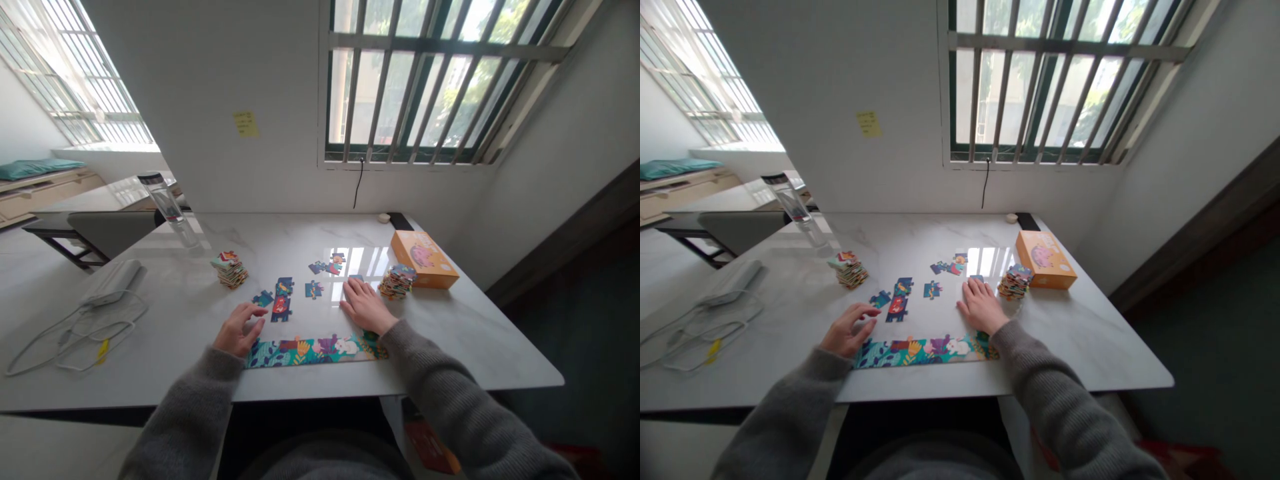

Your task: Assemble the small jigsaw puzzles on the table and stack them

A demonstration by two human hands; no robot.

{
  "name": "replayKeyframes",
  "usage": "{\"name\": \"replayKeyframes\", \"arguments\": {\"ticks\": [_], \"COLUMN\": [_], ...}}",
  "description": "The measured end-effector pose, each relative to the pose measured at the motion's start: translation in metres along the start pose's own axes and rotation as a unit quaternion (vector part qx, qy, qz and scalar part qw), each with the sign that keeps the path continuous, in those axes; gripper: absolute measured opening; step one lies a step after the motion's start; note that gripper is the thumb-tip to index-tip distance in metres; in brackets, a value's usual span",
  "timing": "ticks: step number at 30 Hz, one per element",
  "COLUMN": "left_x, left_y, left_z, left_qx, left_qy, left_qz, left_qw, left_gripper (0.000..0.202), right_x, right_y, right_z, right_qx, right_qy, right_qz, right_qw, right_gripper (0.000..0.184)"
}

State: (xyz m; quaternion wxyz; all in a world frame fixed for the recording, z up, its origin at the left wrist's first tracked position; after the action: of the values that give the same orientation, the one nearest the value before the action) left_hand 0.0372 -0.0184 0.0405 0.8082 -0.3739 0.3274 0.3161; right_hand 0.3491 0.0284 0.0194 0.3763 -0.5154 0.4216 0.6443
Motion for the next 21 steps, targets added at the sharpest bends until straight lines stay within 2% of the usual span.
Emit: {"name": "replayKeyframes", "arguments": {"ticks": [8,15,18,21], "left_x": [0.0,0.003,0.007,0.018], "left_y": [-0.006,-0.006,-0.007,-0.007], "left_z": [0.001,0.003,0.011,0.024], "left_qx": [-0.027,-0.045,-0.056,-0.048], "left_qy": [-0.004,0.014,0.04,0.083], "left_qz": [-0.018,-0.041,-0.037,0.021], "left_qw": [0.999,0.998,0.997,0.995], "left_gripper": [0.023,0.023,0.024,0.024], "right_x": [0.002,0.002,0.003,0.004], "right_y": [-0.002,-0.003,-0.003,-0.005], "right_z": [-0.001,-0.001,0.0,0.001], "right_qx": [0.01,0.01,0.009,0.007], "right_qy": [-0.002,-0.004,-0.008,-0.009], "right_qz": [0.001,0.013,0.016,0.017], "right_qw": [1.0,1.0,1.0,1.0], "right_gripper": [0.059,0.058,0.058,0.058]}}
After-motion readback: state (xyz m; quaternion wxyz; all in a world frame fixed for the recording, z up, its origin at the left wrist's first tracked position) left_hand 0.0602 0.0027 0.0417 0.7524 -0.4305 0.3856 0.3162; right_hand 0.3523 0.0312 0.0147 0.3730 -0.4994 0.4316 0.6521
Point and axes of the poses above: each hand's wrist, its own z-axis towards the middle knuckle, its own x-axis out of the palm, y = z × x, the point moved 8 cm from there along z, towards the middle knuckle, and after that the axes turned 7 degrees about z, right-handed, at the moved point
